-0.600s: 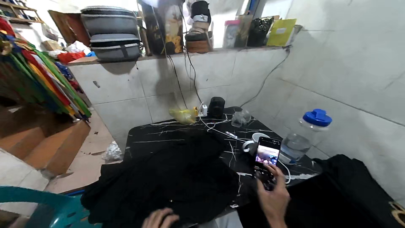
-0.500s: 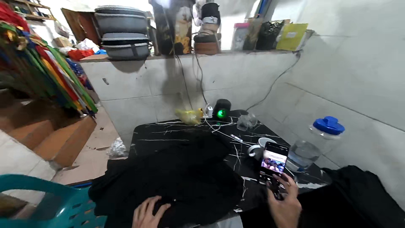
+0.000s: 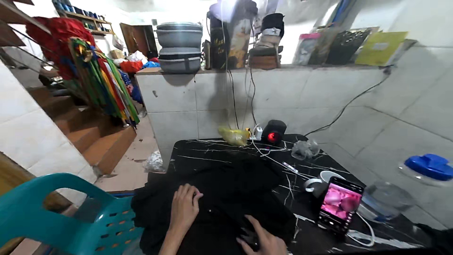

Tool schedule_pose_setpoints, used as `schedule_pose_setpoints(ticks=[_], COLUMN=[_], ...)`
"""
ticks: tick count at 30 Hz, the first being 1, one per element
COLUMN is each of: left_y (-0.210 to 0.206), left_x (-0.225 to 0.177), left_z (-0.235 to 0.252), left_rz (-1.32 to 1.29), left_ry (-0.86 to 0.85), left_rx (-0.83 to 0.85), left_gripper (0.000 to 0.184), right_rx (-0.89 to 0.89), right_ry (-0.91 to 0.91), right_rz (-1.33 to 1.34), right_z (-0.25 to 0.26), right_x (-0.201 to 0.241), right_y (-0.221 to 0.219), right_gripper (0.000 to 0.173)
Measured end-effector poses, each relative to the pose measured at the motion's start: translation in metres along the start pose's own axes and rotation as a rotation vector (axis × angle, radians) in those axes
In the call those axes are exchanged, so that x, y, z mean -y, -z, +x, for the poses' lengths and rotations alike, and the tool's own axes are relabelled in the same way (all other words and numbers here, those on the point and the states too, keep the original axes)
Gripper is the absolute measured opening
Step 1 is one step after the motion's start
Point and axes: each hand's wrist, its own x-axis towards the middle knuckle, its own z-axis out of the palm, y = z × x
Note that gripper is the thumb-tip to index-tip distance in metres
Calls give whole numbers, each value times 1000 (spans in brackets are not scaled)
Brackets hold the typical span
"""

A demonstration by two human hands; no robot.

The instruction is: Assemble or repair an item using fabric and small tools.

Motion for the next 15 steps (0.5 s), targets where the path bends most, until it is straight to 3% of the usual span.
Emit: schedule_pose_setpoints(ticks=[2,4,6,9,11,15], left_y=[-2,-2,-1,3,3,-16], left_x=[2,2,0,-20,-41,-64], left_z=[2,-2,-9,-16,-25,-37], left_rz=[20,34,58,72,-44,-296], left_ry=[-2,-16,-61,-176,-277,-425], left_rx=[-2,-52,-138,-197,-137,227], left_gripper=[24,24,20,6,16,33], right_rx=[-78,-243,-341,-340,-280,-69], right_ry=[-21,-56,-116,-215,-210,-212], right_rz=[-17,7,29,-13,-21,23], right_z=[9,26,43,61,62,46], right_x=[4,1,-3,-9,-10,-3], right_y=[-11,-13,-22,-39,-39,-27], right_gripper=[37,28,27,35,33,35])
